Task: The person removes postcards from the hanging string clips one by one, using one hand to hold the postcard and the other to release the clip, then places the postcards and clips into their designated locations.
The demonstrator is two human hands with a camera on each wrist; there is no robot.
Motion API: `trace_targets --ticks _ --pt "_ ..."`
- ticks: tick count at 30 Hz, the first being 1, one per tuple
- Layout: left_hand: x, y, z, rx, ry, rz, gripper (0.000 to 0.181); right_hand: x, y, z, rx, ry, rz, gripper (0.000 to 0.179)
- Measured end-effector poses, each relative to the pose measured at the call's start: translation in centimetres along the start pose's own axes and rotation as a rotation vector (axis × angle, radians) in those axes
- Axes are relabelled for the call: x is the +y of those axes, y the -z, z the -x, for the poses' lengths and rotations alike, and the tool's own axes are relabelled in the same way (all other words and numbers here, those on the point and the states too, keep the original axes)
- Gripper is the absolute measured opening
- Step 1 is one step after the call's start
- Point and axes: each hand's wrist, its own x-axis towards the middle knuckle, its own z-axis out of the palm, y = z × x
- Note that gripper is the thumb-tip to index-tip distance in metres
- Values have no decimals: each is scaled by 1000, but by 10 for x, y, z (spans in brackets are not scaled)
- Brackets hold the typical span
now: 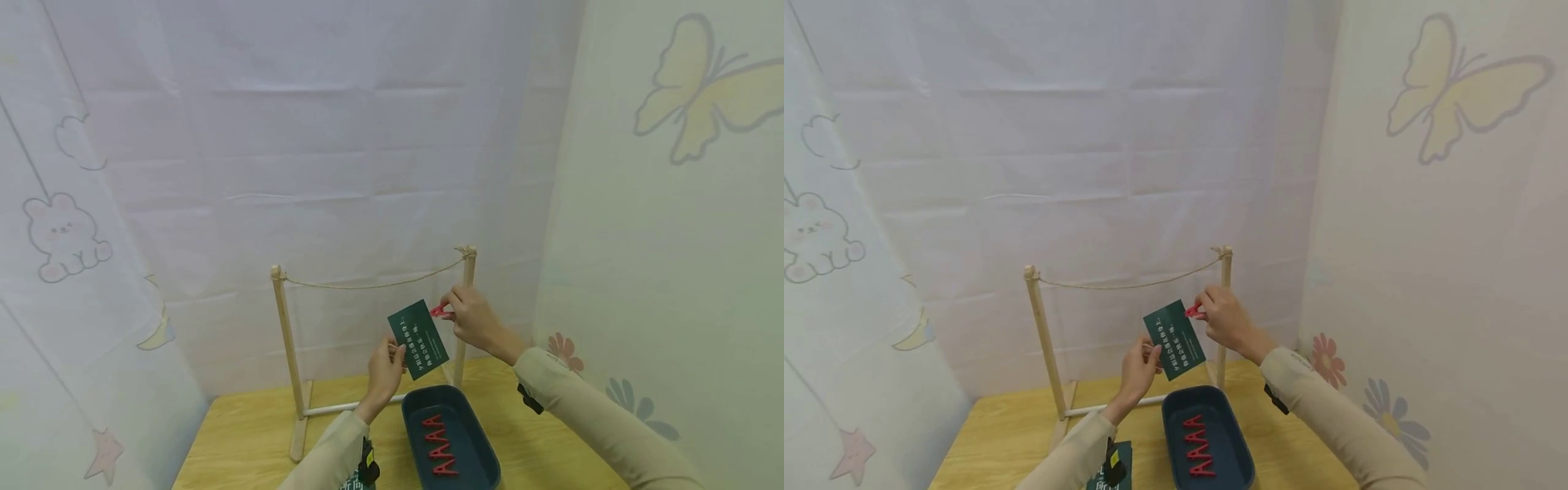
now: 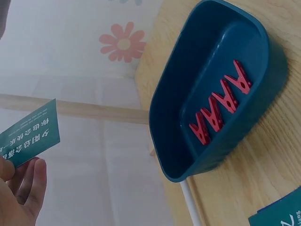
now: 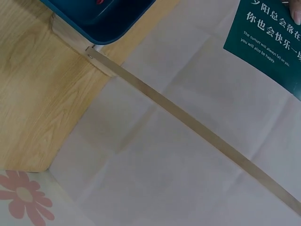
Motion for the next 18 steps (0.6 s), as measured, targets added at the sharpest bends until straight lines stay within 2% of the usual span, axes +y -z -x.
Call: trace_targets --ticks 7,12,18 --pt "-18 11 15 -25 5 -42 6 -8 -12 17 -27 23 -10 28" --pt "-34 25 32 -60 42 -99 6 -14 -21 37 -82 -24 -54 31" --pt "-47 43 50 -74 89 -140 4 -25 -33 59 -138 -58 -97 33"
